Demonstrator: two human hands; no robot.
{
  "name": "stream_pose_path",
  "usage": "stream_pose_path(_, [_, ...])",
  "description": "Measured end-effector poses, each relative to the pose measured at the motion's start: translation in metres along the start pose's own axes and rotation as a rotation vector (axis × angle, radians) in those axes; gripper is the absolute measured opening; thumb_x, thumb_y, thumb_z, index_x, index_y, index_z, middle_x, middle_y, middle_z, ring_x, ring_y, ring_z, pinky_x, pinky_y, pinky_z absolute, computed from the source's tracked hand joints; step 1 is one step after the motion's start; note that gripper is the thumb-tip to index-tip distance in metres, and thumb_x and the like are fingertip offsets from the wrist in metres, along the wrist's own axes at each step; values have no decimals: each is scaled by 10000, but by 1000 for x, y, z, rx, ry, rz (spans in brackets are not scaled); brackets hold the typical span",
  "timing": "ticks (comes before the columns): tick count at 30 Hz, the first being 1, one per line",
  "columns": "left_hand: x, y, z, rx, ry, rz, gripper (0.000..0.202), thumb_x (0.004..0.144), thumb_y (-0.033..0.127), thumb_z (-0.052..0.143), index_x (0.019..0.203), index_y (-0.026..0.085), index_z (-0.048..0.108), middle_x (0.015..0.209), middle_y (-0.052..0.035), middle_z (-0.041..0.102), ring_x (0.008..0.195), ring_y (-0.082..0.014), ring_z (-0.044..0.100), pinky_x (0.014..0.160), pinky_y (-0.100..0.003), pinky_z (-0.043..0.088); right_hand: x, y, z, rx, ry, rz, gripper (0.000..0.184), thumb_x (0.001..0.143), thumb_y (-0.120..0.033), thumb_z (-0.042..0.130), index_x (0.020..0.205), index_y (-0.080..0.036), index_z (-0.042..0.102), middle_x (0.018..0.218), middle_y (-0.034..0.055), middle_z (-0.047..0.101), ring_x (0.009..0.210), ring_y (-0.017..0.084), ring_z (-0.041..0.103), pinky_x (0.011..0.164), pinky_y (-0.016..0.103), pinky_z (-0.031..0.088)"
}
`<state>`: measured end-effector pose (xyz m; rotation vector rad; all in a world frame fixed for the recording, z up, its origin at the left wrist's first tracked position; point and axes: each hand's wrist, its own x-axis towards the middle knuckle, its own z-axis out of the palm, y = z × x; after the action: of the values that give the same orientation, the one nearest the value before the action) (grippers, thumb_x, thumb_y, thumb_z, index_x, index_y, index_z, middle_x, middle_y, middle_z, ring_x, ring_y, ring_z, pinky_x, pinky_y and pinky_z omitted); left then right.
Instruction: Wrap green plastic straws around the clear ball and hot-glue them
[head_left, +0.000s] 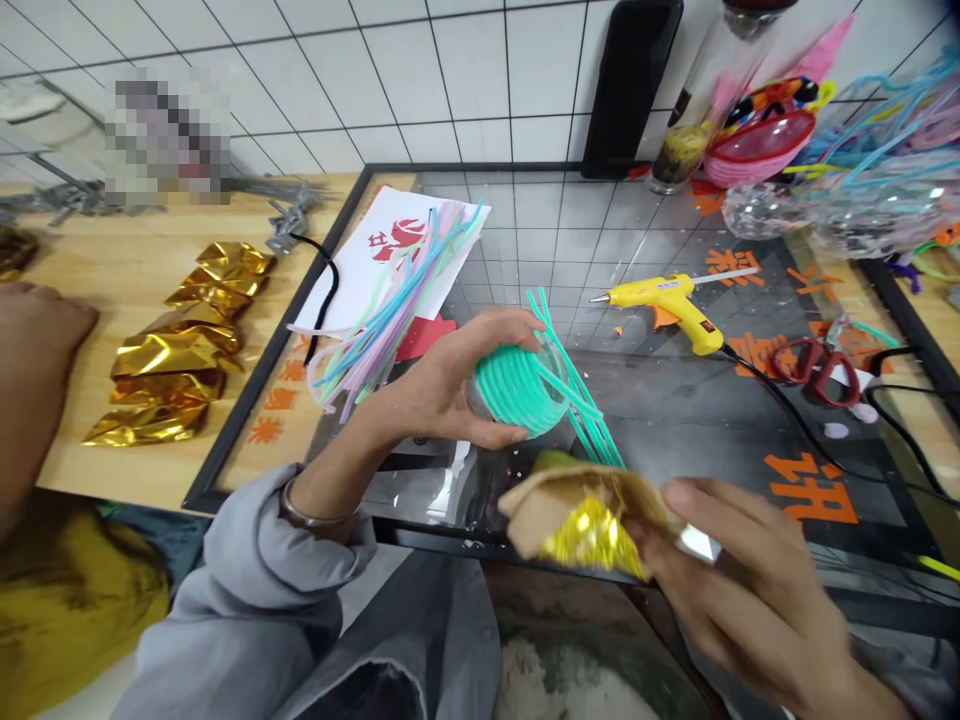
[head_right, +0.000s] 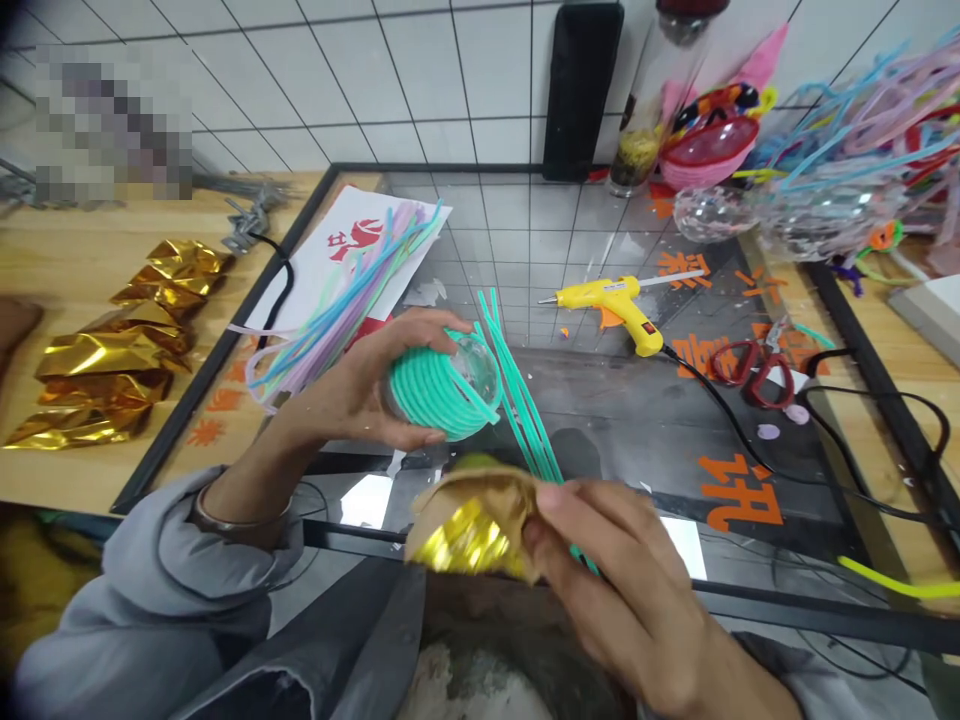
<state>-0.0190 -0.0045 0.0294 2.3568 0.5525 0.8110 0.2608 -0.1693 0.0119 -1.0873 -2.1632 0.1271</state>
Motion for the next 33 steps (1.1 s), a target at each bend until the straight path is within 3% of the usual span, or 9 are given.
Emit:
stream_pose_path(2, [0,0,1,0,0,4,670,688,375,851,1246,225,513,1327,-146,577,1292,-324,544,1093,-515,455,9,11,13,-161,-41,-133,200,925,-59,561,866,-187,702,1160,75,749,995,236,654,817,395,541])
stream_pose_path(4, [0,0,1,1,-6,10,667,690,373,849,1247,226,512,1325,-149,576,1288,-325,549,1090,-516,458,11,16,20,-172,-152,-205,325,988,-96,433,788,-172,678,1193,99,738,1052,249,643,849,416,516])
stream_pose_path(10, [0,2,3,-1,-21,21,650,710,375,834,1254,232,509,1326,-157,581,1289,-329,552,1079,-525,467,5,21,0,-136,-178,-203,302,905,-54,529,1164,-117,672,1262,160,690,1230,288,596,975,445,499])
stream_pose_path(16, [0,-3,6,9,-4,101,647,717,370,832,1247,220,494,1303,-171,586,1278,-323,559,1077,-535,470,49,7,-23,-11,91,-54,406,857,-40,632,1233,-194,628,1045,96,699,958,222,675,810,357,543])
stream_pose_path(20, [0,-7,9,13,15,112,676,716,375,827,1274,223,478,1310,-170,573,1285,-323,553,1075,-545,471,86,2,-4,37,75,-90,283,900,-170,655,1182,-186,631,982,91,696,874,217,662,752,358,553])
stream_pose_path(23, [-1,-9,10,18,32,107,689,698,389,832,1271,238,480,1329,-161,559,1308,-327,533,1067,-537,483,103,6,17,61,58,-152,163,928,-114,579,1050,-178,667,855,67,700,769,189,641,674,323,541])
stream_pose_path(26, [0,-9,10,26,16,92,666,694,389,828,1248,231,494,1335,-168,555,1295,-333,546,1075,-537,477,109,12,28,107,54,-170,166,938,-86,538,979,-175,672,799,50,691,720,166,634,641,293,534])
stream_pose_path(29, [0,-9,10,15,13,90,664,696,385,828,1247,227,494,1329,-171,561,1284,-333,555,1070,-530,478,104,15,21,186,51,-84,158,931,-107,560,997,-192,675,847,44,697,780,171,657,684,297,539])
stream_pose_path(33, [1,-6,8,17,11,112,657,708,370,826,1255,230,491,1302,-159,576,1272,-323,554,1060,-535,476,84,9,-4,207,150,182,103,912,-155,625,972,-223,676,867,24,694,764,157,643,677,283,519])
